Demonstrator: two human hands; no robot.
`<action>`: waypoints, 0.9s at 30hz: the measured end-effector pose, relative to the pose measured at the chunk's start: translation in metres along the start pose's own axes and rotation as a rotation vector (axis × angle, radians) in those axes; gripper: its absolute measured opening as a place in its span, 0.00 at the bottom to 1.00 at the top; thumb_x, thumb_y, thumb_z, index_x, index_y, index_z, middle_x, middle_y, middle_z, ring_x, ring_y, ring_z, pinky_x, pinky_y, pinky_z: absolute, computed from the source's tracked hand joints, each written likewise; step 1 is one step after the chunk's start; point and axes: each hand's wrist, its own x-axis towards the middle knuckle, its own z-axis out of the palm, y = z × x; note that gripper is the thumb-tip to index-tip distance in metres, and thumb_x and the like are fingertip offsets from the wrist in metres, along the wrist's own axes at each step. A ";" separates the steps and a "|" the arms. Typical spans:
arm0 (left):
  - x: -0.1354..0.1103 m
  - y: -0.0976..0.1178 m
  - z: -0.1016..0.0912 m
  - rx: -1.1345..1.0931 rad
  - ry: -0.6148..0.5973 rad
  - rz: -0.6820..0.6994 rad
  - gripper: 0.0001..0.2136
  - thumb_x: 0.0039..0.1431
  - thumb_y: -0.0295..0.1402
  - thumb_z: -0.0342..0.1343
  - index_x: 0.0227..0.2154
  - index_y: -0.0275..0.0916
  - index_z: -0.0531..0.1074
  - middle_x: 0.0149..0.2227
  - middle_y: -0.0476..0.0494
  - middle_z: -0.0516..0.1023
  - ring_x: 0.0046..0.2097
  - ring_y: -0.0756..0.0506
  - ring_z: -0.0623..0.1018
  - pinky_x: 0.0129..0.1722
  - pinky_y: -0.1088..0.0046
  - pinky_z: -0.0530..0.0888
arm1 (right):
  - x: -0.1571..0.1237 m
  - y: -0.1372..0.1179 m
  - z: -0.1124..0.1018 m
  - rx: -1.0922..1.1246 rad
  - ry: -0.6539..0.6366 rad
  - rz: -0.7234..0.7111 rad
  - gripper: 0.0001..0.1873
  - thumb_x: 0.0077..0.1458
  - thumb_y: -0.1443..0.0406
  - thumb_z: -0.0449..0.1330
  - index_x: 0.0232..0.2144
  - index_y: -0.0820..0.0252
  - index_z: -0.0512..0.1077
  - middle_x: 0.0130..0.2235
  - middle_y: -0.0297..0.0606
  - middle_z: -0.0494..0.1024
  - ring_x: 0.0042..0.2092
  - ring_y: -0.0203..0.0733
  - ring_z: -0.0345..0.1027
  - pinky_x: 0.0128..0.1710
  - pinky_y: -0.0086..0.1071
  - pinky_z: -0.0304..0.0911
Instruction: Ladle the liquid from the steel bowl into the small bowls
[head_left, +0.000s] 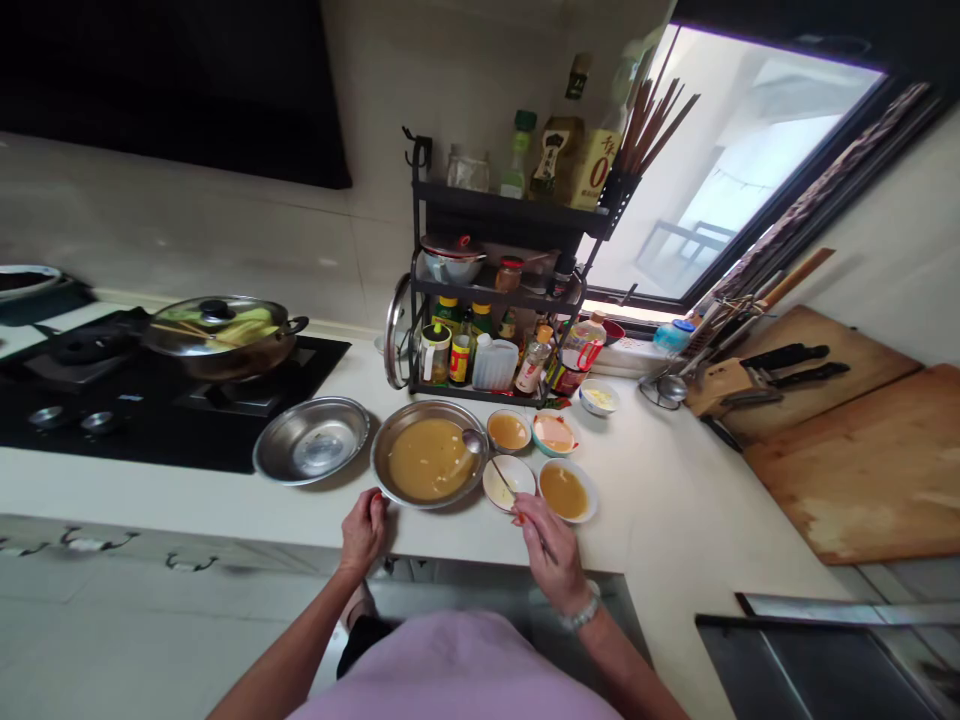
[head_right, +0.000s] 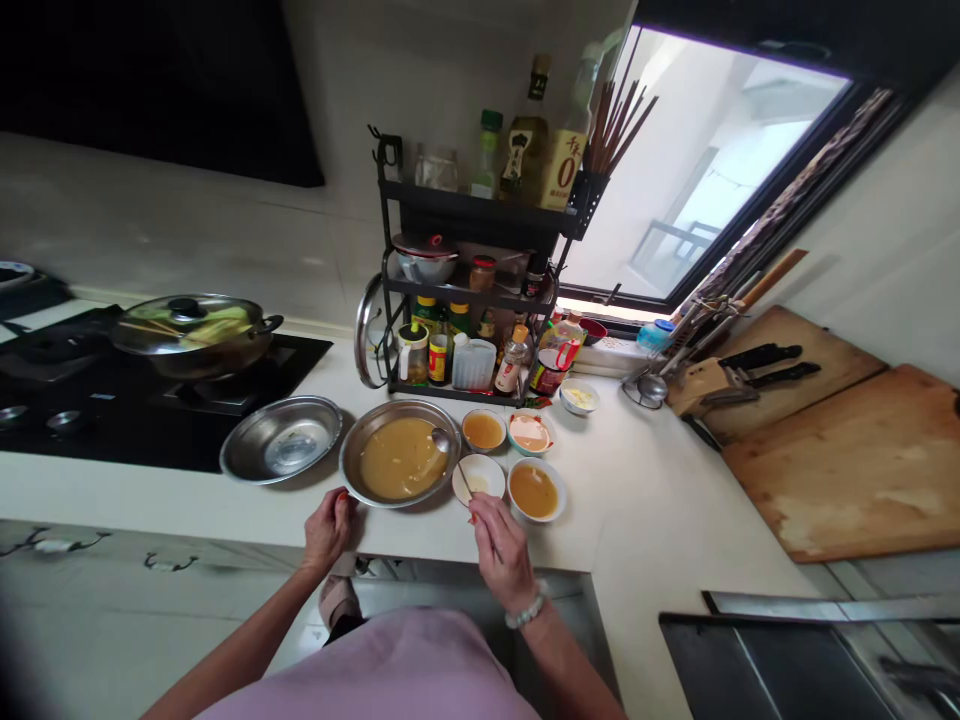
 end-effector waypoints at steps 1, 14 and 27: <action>0.000 0.000 0.000 0.000 0.000 0.005 0.11 0.61 0.36 0.44 0.37 0.41 0.71 0.28 0.46 0.80 0.31 0.46 0.79 0.33 0.72 0.72 | -0.002 0.000 -0.007 -0.049 -0.013 -0.055 0.16 0.60 0.73 0.52 0.45 0.56 0.74 0.44 0.44 0.78 0.45 0.43 0.74 0.38 0.33 0.74; -0.001 -0.001 0.000 0.030 -0.013 -0.034 0.11 0.62 0.35 0.45 0.38 0.41 0.71 0.29 0.47 0.79 0.32 0.46 0.78 0.35 0.72 0.70 | -0.064 0.030 -0.100 -0.332 0.053 0.151 0.09 0.61 0.65 0.54 0.40 0.57 0.74 0.37 0.41 0.79 0.36 0.42 0.76 0.35 0.33 0.73; 0.001 0.002 -0.002 0.056 -0.024 -0.035 0.10 0.60 0.34 0.46 0.37 0.40 0.72 0.29 0.46 0.79 0.31 0.46 0.77 0.33 0.73 0.68 | -0.057 0.029 -0.102 0.008 0.486 0.833 0.22 0.48 0.48 0.63 0.33 0.62 0.76 0.25 0.40 0.80 0.30 0.48 0.77 0.37 0.40 0.72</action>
